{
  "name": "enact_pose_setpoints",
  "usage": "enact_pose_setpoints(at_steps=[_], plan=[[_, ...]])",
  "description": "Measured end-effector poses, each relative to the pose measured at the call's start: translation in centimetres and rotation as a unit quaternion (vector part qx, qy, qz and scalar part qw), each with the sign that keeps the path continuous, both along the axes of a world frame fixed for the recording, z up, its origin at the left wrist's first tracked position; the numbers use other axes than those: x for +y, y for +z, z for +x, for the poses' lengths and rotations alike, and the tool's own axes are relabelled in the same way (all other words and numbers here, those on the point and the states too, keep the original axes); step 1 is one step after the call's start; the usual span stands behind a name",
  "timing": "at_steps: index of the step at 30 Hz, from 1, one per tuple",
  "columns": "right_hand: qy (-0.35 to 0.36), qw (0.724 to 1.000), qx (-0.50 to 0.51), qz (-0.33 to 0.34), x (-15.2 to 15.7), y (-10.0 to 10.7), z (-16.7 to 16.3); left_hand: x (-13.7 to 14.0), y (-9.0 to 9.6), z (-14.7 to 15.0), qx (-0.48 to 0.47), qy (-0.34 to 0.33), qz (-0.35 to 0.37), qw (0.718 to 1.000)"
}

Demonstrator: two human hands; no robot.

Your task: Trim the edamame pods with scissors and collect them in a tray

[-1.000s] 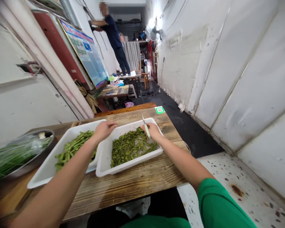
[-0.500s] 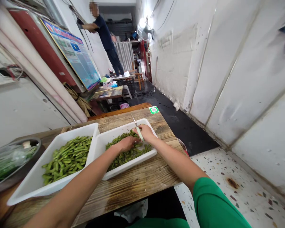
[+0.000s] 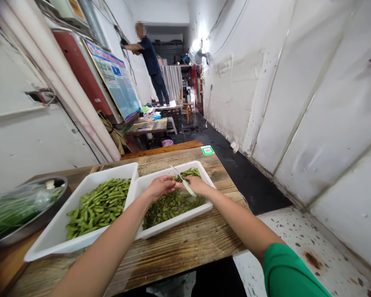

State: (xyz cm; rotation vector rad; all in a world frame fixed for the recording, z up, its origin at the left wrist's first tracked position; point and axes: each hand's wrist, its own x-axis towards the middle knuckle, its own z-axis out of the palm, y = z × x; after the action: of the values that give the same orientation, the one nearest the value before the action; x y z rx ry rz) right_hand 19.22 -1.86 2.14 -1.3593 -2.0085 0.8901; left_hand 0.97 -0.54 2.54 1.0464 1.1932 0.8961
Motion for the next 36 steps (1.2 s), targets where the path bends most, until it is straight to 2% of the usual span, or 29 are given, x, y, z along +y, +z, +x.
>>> enact_pose_setpoints(at_steps=[3,6,12,16,23,28,36], plan=[[-0.011,0.999,-0.023,0.026,0.1,-0.2,0.1,0.5,-0.3,-0.3,-0.008,0.036,0.027,0.999],[0.01,0.999,-0.027,0.043,0.3,-0.7,0.2,1.1,-0.7,-0.9,0.022,0.069,0.067,0.995],[0.015,0.998,-0.044,0.052,0.4,-1.2,0.1,1.4,-1.0,-1.3,0.053,0.032,0.102,0.993],[0.01,0.997,-0.058,0.055,0.2,-0.9,0.2,1.4,-1.0,-1.2,0.038,0.008,0.093,0.995],[0.009,0.994,-0.085,0.074,-0.1,0.0,0.3,1.0,0.1,-1.5,-0.046,0.014,0.051,0.998],[0.013,0.993,-0.091,0.07,-0.3,0.0,0.2,0.8,0.5,-1.4,-0.106,0.035,0.013,0.994],[-0.011,0.995,-0.086,0.059,-0.4,0.0,-0.2,1.3,0.1,-1.3,-0.187,0.099,-0.03,0.977]])
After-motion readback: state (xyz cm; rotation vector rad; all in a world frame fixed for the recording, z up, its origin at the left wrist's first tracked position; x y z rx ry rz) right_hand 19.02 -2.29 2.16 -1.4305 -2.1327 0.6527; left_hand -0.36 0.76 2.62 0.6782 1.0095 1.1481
